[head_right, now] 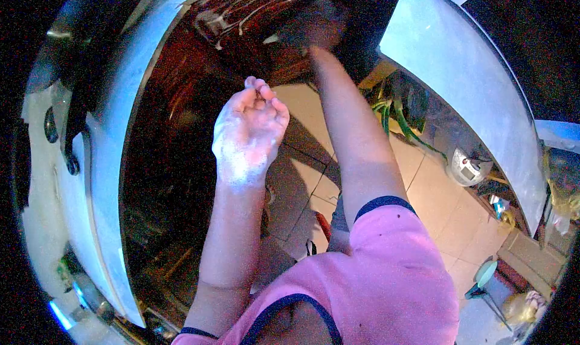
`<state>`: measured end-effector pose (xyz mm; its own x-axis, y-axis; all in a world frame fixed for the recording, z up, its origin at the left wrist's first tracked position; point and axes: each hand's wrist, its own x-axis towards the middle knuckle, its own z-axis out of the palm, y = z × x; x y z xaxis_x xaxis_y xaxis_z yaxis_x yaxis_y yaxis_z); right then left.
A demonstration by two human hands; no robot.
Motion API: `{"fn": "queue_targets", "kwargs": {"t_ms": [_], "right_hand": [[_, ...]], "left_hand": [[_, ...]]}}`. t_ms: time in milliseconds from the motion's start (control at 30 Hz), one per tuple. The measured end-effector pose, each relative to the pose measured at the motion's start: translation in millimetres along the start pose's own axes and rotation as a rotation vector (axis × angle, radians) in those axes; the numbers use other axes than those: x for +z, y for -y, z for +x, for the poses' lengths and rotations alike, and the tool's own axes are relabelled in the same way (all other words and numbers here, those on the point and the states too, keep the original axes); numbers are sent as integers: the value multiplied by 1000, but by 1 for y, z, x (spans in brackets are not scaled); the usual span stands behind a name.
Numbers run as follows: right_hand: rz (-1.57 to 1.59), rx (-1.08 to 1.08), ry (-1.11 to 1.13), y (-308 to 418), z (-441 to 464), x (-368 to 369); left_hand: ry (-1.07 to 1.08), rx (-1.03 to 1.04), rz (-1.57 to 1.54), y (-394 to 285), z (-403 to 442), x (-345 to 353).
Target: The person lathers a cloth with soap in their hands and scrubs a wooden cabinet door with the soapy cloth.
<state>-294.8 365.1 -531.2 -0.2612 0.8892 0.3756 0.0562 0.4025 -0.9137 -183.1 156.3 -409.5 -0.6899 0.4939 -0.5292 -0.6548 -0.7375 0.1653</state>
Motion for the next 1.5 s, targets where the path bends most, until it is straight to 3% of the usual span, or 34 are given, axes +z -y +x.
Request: {"fn": "queue_targets", "kwargs": {"t_ms": [100, 167, 233, 267, 300, 333, 467, 533, 567, 700, 767, 800, 933, 1000, 1033, 1100, 1167, 1233, 1300, 1367, 1467, 1500], "right_hand": [[-282, -391, 147, -43, 20, 7], [-525, -661, 62, -37, 17, 17], [105, -345, 3, 11, -26, 29], [238, -248, 160, 39, -42, 18], [106, -440, 91, 22, -55, 34], [10, -293, 236, 37, -75, 23], [-95, -447, 368, 51, -95, 11], [-120, -388, 482, 46, -83, 8], [-179, -208, 542, 51, -75, 3], [-21, -270, 86, 20, -23, 16], [-248, -342, 115, -9, 2, 6], [-371, -243, 35, -48, 14, 8], [-194, -81, 18, -54, 8, 16], [-537, -652, -31, -73, 21, 31], [-539, -652, -34, -51, 12, 29], [214, -309, 87, 28, -31, 21], [15, -413, 140, 39, -55, 17], [-78, -330, 407, 47, -82, 10], [-107, -494, 453, 47, -88, 10], [-156, -480, 531, 46, -84, 7], [-106, -290, 453, 47, -68, 3], [-45, -297, 332, 38, -60, 6]], "left_hand": [[-15, -5, 5, -2, 0, -3], [-8, -4, 10, -2, -1, -4], [-1, -7, 19, -5, -1, -5], [12, 2, 30, -6, -1, -6], [27, 9, 39, -6, -1, -7], [27, 7, 40, -6, -1, -7], [25, -23, -5, -6, 2, -6], [15, -50, -47, -4, 2, -6], [12, -32, -8, -2, 1, -4], [-6, -3, 7, 0, 1, -1], [-4, -6, 1, -1, 0, -1], [0, -9, -2, -2, 0, -1], [6, -35, -14, -3, 3, -5], [-35, -13, 5, -4, -1, -2], [-34, -16, 6, -4, -2, -2], [-30, -1, 35, -3, -1, -2], [-22, -12, 30, -1, 0, -3], [-18, -21, 28, 3, 2, -4], [-7, -20, 35, 5, 3, -3], [-8, -23, 27, 7, 4, -3], [-4, -35, 23, 9, 7, -3], [2, -40, 26, 8, 6, -3]]}}
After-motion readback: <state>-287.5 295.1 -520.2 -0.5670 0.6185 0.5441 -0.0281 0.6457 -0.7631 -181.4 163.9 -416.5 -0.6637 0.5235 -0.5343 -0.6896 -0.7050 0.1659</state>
